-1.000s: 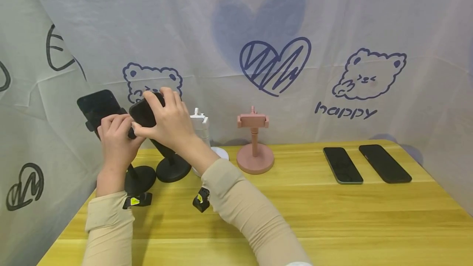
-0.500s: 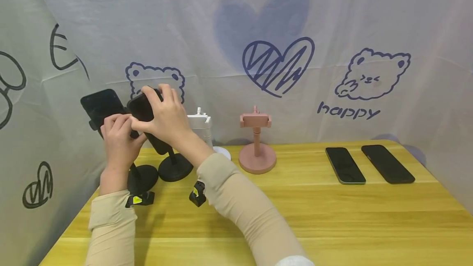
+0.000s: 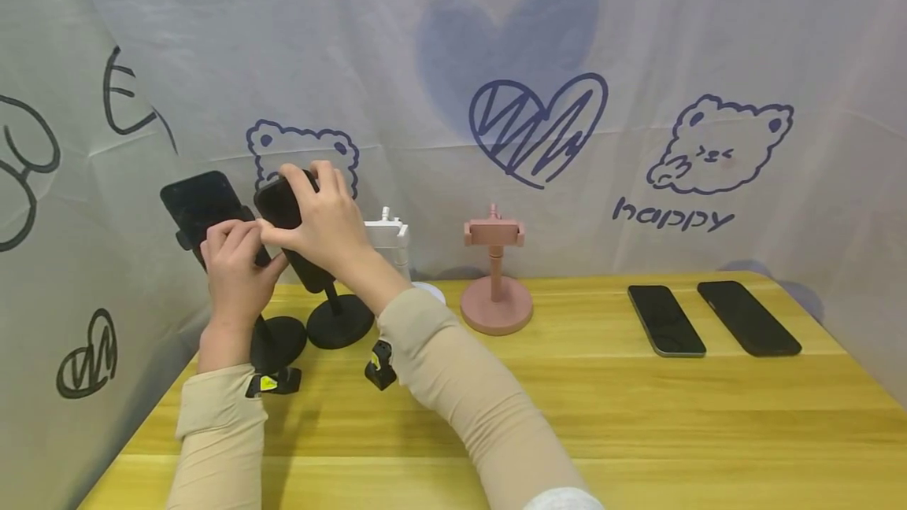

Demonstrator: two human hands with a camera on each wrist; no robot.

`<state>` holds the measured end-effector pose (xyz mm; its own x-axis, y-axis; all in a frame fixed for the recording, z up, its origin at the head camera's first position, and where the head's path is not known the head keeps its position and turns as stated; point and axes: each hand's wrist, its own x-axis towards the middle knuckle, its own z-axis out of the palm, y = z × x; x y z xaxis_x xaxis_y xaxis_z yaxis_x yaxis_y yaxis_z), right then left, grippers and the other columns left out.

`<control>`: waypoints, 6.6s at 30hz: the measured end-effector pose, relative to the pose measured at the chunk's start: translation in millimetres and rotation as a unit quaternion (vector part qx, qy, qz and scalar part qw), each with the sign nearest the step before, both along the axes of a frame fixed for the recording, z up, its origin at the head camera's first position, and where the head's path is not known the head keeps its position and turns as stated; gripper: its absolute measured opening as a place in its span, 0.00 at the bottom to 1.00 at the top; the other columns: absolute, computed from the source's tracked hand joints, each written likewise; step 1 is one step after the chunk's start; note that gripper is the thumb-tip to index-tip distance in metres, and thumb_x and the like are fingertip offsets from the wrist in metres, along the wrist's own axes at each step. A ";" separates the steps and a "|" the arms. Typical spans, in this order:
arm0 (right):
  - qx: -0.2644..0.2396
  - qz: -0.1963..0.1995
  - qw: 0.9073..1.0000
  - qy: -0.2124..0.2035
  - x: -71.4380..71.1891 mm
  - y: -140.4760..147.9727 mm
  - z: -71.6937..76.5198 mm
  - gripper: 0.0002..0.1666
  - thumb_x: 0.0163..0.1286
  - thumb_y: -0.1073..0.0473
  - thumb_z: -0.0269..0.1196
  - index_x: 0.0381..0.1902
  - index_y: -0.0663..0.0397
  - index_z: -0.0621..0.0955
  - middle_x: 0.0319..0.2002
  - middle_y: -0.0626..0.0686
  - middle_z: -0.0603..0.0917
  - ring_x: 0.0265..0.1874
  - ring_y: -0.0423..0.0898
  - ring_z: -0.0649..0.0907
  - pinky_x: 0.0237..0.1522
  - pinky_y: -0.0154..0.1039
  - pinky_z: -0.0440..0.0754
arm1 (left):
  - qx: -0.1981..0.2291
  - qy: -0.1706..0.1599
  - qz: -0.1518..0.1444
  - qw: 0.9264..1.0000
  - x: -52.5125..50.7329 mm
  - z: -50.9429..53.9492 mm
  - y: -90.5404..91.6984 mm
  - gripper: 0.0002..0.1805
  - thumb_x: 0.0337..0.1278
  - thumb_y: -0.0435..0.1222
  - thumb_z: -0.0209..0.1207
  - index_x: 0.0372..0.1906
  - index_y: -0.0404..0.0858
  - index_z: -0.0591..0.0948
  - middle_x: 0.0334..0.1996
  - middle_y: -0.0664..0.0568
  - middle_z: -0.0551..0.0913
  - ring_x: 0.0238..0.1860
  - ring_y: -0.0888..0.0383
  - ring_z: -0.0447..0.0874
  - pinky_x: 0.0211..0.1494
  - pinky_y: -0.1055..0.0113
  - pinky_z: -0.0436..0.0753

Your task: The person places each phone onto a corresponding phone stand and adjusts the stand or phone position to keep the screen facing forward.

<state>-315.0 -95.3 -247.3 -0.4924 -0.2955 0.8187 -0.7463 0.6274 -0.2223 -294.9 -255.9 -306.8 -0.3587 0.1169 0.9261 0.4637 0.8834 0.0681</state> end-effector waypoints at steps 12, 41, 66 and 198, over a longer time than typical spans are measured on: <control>0.013 -0.016 0.999 -0.033 -3.1 -0.9 -0.6 0.39 0.58 0.38 0.68 0.62 0.48 0.71 0.55 0.58 0.70 0.49 0.49 0.73 0.45 0.39 0.79 | 0.012 0.011 -0.008 1.000 -4.0 -3.7 1.4 0.16 0.43 0.29 0.72 0.41 0.29 0.83 0.41 0.38 0.85 0.45 0.42 0.69 0.47 0.45 0.64; -0.008 -0.013 0.998 -0.054 -3.7 9.7 -6.4 0.37 0.59 0.41 0.68 0.62 0.49 0.71 0.56 0.59 0.69 0.50 0.50 0.74 0.45 0.42 0.80 | -0.010 0.022 0.004 1.000 -6.1 -6.6 11.3 0.15 0.51 0.34 0.69 0.43 0.30 0.84 0.41 0.41 0.85 0.46 0.42 0.68 0.47 0.45 0.65; 0.007 -0.045 0.998 -0.054 -10.3 11.5 2.3 0.38 0.59 0.39 0.67 0.62 0.49 0.70 0.56 0.59 0.69 0.52 0.52 0.73 0.48 0.42 0.82 | -0.041 0.087 0.037 0.995 -10.0 -3.4 13.7 0.16 0.50 0.37 0.71 0.43 0.33 0.84 0.38 0.41 0.86 0.45 0.43 0.71 0.44 0.46 0.67; -0.006 -0.065 0.994 0.084 52.2 115.1 -73.8 0.34 0.61 0.50 0.68 0.63 0.55 0.74 0.60 0.63 0.73 0.62 0.59 0.71 0.66 0.53 0.69 | -0.082 0.016 -0.043 0.996 20.4 27.8 50.0 0.19 0.41 0.40 0.76 0.42 0.39 0.87 0.43 0.44 0.83 0.48 0.44 0.70 0.51 0.46 0.67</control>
